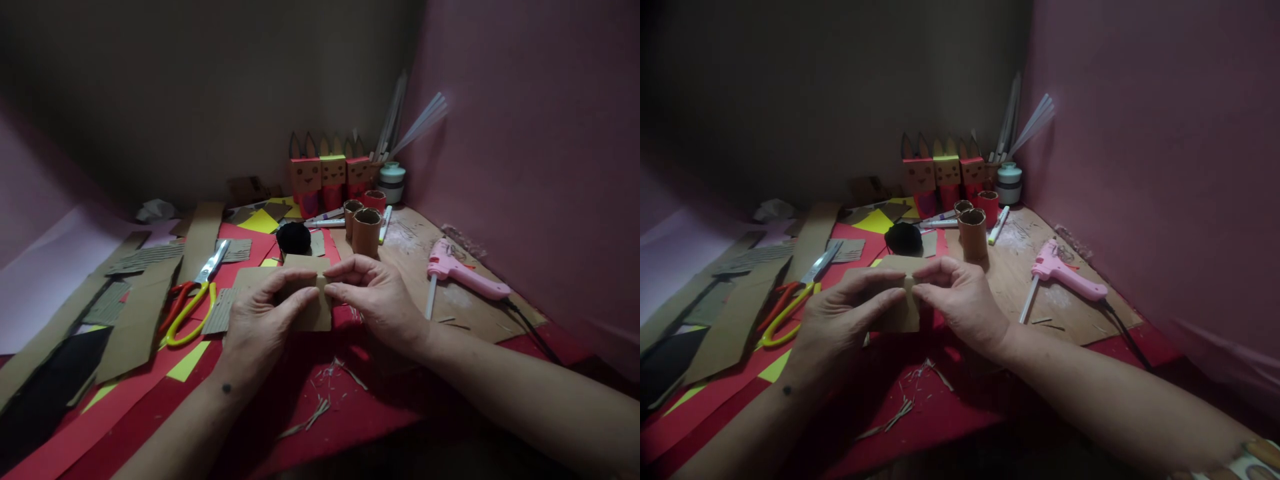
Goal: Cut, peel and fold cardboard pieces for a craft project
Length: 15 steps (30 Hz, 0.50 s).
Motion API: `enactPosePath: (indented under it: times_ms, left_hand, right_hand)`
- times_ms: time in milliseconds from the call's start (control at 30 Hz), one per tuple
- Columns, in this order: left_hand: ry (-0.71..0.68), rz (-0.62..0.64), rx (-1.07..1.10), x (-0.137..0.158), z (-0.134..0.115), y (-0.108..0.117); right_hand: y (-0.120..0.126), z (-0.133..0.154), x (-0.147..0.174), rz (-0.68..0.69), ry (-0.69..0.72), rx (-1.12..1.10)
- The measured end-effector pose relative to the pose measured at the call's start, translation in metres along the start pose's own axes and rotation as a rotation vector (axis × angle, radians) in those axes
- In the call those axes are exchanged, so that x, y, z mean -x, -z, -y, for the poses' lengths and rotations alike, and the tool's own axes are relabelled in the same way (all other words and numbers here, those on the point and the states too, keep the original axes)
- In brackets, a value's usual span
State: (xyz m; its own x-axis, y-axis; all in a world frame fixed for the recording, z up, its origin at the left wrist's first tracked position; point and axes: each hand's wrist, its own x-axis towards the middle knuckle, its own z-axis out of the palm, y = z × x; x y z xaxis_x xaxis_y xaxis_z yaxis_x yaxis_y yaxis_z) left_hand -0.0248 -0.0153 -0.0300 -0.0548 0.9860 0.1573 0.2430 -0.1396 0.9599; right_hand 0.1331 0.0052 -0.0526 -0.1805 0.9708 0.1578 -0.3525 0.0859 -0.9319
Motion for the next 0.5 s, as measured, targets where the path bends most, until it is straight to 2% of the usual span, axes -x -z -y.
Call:
enactPosePath:
  times_ms: [133,500]
  left_hand:
    - [-0.035,0.011,0.002,-0.0007,0.0005,-0.0014]
    - [-0.11,-0.079,-0.068,0.003,0.0042,-0.0054]
  right_hand:
    - [0.0016,-0.0008,-0.0016,0.012,0.0,-0.049]
    - [0.0006,0.0021,-0.0025,-0.038,-0.015,-0.13]
